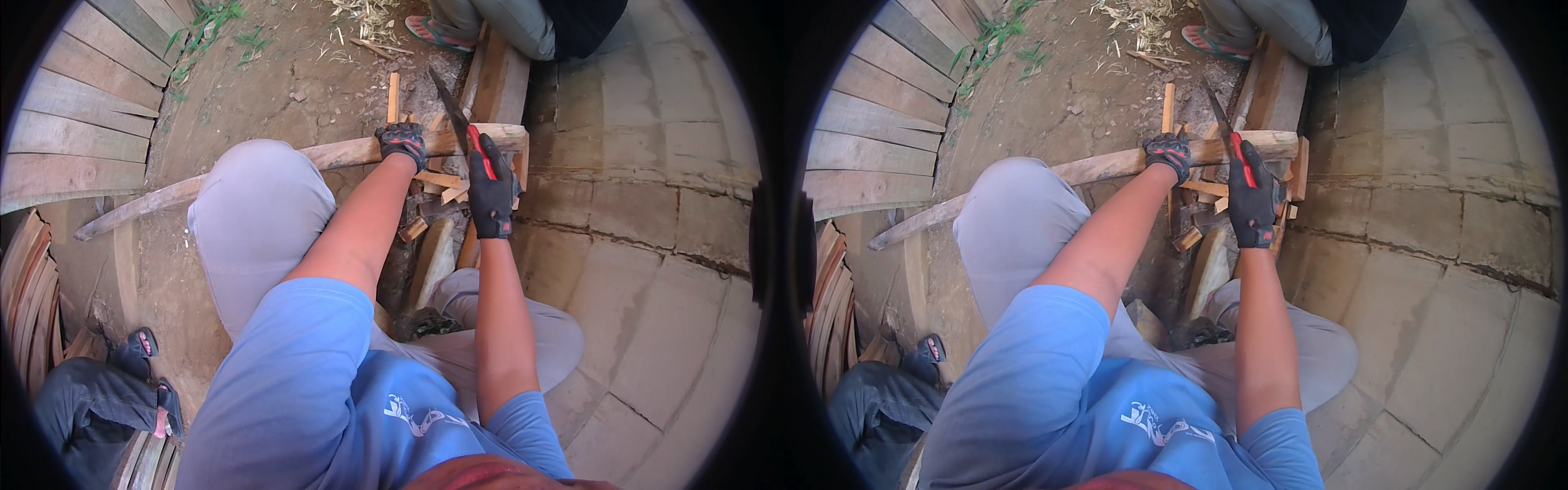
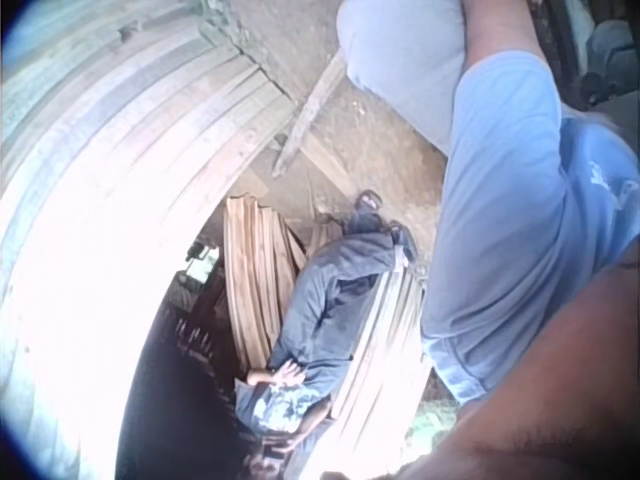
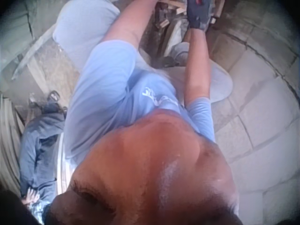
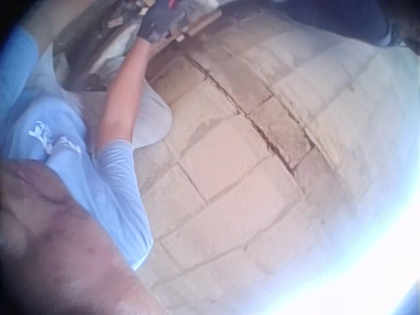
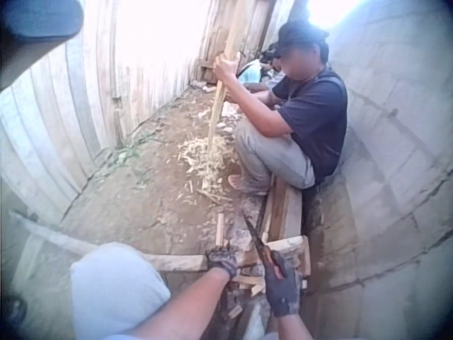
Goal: The person sits on the ground and uses a red-handled machete to split small pieces of wood. They hold the wood with their left hand and strike it with the machete in their right hand, creating smaller fragments that accumulate on the ground.
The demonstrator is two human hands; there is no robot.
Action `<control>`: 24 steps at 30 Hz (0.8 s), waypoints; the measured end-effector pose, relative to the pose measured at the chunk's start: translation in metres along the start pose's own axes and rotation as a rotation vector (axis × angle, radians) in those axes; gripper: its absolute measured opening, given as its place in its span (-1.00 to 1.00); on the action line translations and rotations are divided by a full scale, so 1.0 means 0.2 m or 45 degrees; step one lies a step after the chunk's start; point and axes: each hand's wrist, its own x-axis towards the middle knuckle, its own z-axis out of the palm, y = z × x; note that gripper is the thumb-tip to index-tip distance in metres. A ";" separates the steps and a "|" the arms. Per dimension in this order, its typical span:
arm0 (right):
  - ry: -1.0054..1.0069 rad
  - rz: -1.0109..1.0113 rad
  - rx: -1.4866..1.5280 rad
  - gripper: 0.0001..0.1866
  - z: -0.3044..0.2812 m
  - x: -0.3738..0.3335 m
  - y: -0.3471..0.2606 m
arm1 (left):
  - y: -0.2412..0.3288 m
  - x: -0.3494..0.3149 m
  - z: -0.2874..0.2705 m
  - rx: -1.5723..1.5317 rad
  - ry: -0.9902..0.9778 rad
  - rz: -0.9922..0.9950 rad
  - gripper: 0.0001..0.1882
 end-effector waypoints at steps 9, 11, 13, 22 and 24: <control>-0.011 0.023 0.021 -0.56 -0.01 -0.03 0.02 | 0.00 -0.03 -0.03 -0.019 -0.031 0.017 -0.24; -0.008 0.024 0.033 -0.57 -0.01 -0.04 0.03 | 0.01 -0.06 -0.04 -0.016 -0.036 0.018 -0.22; -0.009 0.034 0.044 -0.56 -0.02 -0.03 0.02 | 0.00 -0.06 -0.05 -0.018 -0.042 0.019 -0.20; 0.005 0.010 0.016 -0.57 -0.01 -0.05 0.03 | 0.01 -0.03 -0.02 -0.027 -0.027 -0.004 -0.18; 0.014 -0.034 -0.002 -0.59 -0.01 -0.04 0.02 | 0.01 -0.02 -0.02 -0.047 -0.043 0.001 -0.17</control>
